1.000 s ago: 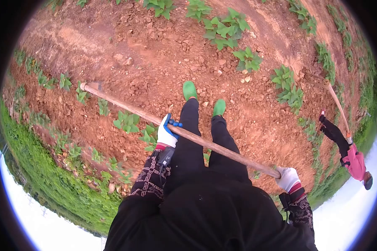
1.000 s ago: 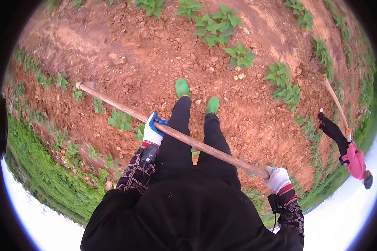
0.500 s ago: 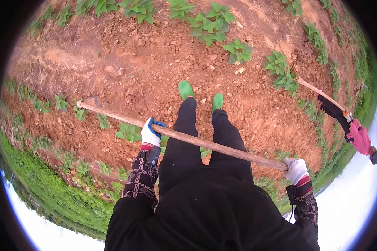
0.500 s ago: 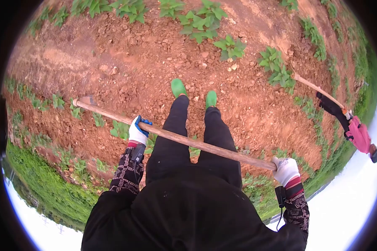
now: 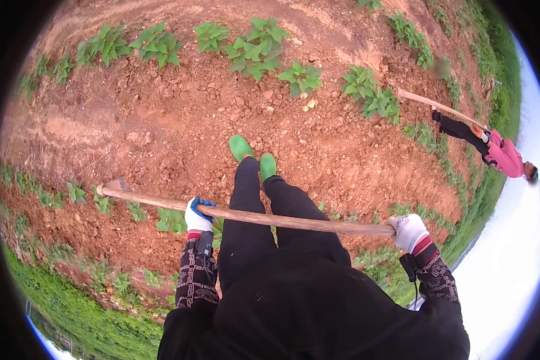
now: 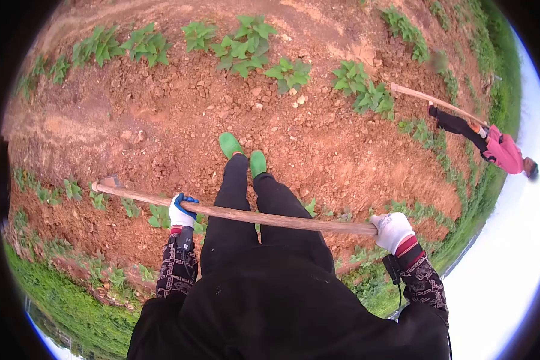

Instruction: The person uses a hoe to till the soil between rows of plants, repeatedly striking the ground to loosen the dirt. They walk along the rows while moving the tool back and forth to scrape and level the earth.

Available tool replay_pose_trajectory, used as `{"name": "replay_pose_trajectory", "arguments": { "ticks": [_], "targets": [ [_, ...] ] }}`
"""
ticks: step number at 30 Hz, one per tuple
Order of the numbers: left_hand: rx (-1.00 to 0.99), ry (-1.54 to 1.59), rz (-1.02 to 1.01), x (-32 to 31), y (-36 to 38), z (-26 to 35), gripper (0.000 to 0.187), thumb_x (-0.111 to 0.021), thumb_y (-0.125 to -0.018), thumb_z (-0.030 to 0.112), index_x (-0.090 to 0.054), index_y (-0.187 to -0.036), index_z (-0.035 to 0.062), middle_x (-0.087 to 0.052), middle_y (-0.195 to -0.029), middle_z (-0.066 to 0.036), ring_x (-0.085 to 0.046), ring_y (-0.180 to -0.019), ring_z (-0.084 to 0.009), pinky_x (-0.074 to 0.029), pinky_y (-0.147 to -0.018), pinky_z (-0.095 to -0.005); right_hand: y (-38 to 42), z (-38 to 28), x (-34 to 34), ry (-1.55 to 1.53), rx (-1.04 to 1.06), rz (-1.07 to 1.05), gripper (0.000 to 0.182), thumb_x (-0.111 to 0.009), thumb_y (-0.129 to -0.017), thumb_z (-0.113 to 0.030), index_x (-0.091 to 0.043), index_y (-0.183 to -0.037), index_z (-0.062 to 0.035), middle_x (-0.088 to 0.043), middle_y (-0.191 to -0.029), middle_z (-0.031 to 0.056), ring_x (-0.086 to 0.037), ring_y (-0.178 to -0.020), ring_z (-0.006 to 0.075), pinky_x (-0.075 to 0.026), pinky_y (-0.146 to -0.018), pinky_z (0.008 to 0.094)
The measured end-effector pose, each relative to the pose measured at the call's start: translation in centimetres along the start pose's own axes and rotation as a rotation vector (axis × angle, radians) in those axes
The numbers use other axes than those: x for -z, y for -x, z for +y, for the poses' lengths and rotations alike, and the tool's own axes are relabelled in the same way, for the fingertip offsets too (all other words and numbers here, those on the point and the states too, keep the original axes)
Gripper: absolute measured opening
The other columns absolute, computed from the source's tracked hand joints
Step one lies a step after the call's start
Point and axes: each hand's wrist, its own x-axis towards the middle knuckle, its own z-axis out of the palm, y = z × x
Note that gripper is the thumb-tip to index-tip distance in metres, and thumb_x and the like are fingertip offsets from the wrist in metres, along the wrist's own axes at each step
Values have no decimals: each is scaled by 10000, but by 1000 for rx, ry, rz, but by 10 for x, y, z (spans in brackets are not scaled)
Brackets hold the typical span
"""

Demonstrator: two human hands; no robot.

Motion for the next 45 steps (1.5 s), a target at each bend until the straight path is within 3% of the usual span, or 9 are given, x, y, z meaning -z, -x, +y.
{"name": "replay_pose_trajectory", "arguments": {
  "ticks": [6, 11, 18, 27, 40, 45],
  "targets": [
    [-40, -99, 169, -3, -8, -12, 217, -557, -846, 238, -448, -702, 117, -440, -613, -24, -473, -555, -183, -456, -569, -373, 7, 3, -13, -11, 25, -34, 172, -602, -747, -182, -595, -915, -143, -653, -749, 77, -656, -746, 282, -500, -646, 405],
    [-79, -169, 145, 3, -10, -17, 179, -524, -843, 216, -449, -741, 90, -443, -612, -45, -481, -559, -210, -471, -589, -390, 9, 8, -24, -79, 46, -20, 177, -580, -755, -157, -603, -929, -136, -656, -758, 90, -657, -740, 292, -505, -639, 421],
    [-77, -216, 118, 24, -28, -24, 213, -562, -821, 254, -462, -680, 129, -462, -604, -17, -479, -557, -194, -442, -592, -351, 12, 17, -40, -104, 97, -42, 243, -576, -763, -146, -622, -999, -108, -658, -761, 110, -658, -740, 321, -504, -626, 438],
    [-150, -296, 111, 19, -18, -24, 239, -583, -792, 301, -470, -677, 124, -472, -610, -13, -484, -568, -191, -433, -613, -351, 23, 14, -34, -109, 82, -48, 209, -580, -774, -145, -631, -973, -105, -662, -771, 98, -662, -756, 312, -515, -641, 419],
    [-172, -184, 123, 21, -18, -22, 226, -577, -792, 239, -437, -655, 126, -442, -574, -20, -466, -540, -201, -429, -586, -356, 32, 7, -39, -98, 84, -35, 215, -594, -771, -141, -629, -982, -116, -668, -786, 89, -666, -772, 298, -516, -648, 410],
    [-130, -143, 128, 18, -13, -21, 203, -581, -797, 205, -450, -664, 127, -450, -589, -21, -475, -556, -211, -434, -602, -362, 29, 10, -42, -109, 110, -9, 213, -591, -761, -154, -600, -971, -119, -637, -728, 97, -648, -710, 314, -490, -610, 428]
  ]
}}
